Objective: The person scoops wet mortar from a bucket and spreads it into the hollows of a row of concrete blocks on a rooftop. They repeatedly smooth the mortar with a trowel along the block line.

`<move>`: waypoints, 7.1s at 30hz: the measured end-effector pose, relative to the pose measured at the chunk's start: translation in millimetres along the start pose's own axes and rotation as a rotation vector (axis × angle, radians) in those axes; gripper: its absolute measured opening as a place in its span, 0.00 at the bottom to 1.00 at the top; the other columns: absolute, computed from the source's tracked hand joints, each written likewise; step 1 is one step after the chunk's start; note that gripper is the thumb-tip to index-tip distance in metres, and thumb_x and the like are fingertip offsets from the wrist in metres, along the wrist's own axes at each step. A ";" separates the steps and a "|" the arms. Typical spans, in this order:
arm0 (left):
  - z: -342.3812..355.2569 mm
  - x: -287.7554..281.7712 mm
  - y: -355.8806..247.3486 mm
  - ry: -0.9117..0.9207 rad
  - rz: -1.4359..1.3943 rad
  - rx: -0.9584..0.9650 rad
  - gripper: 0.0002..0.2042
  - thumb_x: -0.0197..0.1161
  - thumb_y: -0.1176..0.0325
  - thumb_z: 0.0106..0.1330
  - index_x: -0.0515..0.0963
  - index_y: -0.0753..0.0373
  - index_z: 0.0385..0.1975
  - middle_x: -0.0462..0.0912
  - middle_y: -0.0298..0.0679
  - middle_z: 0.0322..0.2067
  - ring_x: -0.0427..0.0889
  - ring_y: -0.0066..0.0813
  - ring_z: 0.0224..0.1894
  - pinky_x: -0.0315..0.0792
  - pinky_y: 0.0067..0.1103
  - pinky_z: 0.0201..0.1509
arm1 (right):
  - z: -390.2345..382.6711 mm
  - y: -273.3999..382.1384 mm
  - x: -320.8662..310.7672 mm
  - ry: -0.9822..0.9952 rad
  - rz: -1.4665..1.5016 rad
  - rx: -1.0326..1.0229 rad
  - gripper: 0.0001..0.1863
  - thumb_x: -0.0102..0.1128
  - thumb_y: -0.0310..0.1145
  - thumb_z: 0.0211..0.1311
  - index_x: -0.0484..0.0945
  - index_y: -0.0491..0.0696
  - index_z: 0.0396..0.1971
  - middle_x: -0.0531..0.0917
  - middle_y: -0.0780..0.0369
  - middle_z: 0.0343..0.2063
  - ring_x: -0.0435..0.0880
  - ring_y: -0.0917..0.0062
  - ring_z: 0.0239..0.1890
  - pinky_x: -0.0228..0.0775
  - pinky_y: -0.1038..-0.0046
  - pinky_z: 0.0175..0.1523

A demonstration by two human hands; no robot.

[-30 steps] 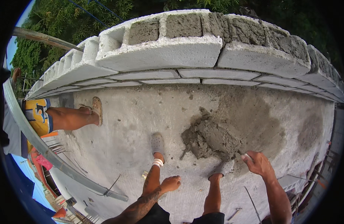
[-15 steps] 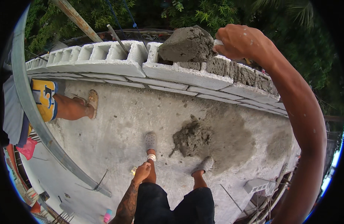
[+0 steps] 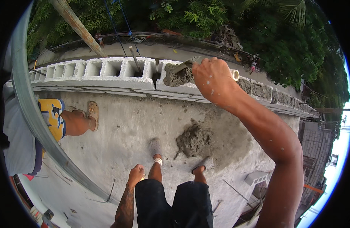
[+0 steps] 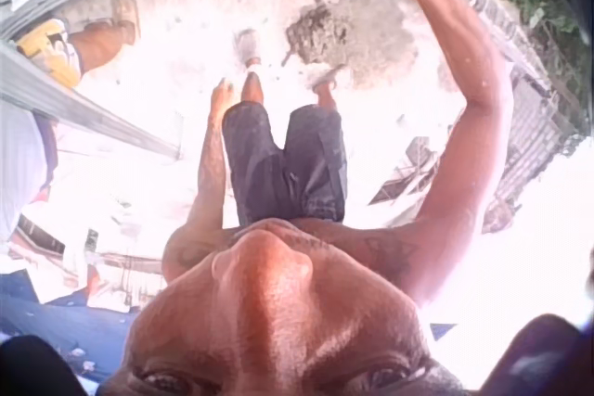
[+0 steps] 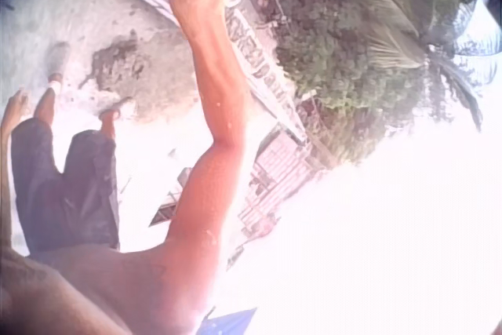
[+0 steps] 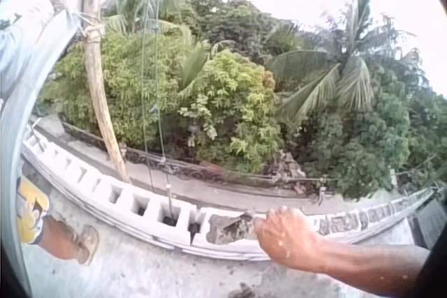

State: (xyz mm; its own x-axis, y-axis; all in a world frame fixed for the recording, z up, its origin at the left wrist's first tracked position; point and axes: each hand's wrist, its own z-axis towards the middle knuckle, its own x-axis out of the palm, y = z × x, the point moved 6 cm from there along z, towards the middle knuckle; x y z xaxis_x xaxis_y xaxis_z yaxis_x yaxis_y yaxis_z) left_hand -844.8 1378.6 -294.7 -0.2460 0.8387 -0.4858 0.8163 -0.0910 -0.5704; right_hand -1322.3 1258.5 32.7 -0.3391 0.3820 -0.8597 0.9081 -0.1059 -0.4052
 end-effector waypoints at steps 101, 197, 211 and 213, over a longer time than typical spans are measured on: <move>17.5 -23.5 -48.3 0.061 -0.229 0.030 0.11 0.56 0.73 0.67 0.75 0.65 0.48 0.85 0.48 0.36 0.86 0.44 0.40 0.78 0.31 0.43 | 25.3 268.3 119.9 -0.496 1.968 1.170 0.33 0.53 0.30 0.68 0.54 0.31 0.68 0.68 0.37 0.61 0.71 0.51 0.63 0.62 0.67 0.65; 27.9 444.4 2.8 0.865 0.588 0.147 0.11 0.57 0.72 0.60 0.75 0.64 0.43 0.84 0.51 0.38 0.82 0.51 0.42 0.75 0.40 0.46 | -413.1 367.0 808.2 0.351 2.084 1.301 0.14 0.56 0.38 0.56 0.74 0.41 0.25 0.74 0.61 0.13 0.71 0.75 0.14 0.64 0.67 0.21; 28.9 363.3 19.0 0.638 0.237 0.079 0.10 0.56 0.63 0.65 0.75 0.62 0.40 0.84 0.48 0.34 0.83 0.51 0.40 0.75 0.39 0.44 | -402.1 107.7 515.2 0.480 1.551 0.568 0.13 0.58 0.37 0.47 0.76 0.40 0.26 0.79 0.52 0.19 0.78 0.63 0.24 0.69 0.62 0.34; 31.8 323.1 9.4 0.529 0.176 0.112 0.10 0.57 0.62 0.65 0.76 0.61 0.39 0.84 0.47 0.32 0.84 0.50 0.37 0.75 0.38 0.41 | -358.3 71.4 463.3 0.517 1.480 0.430 0.13 0.58 0.37 0.47 0.76 0.41 0.24 0.79 0.54 0.18 0.78 0.66 0.22 0.69 0.63 0.32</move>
State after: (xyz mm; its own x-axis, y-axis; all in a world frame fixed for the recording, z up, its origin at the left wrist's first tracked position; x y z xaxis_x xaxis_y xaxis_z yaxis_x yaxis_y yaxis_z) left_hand -933.2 1631.6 -478.1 0.2074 0.9579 -0.1986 0.7541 -0.2859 -0.5913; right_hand -1326.4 1756.8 -283.1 0.9153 -0.0404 -0.4008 0.1849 -0.8418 0.5071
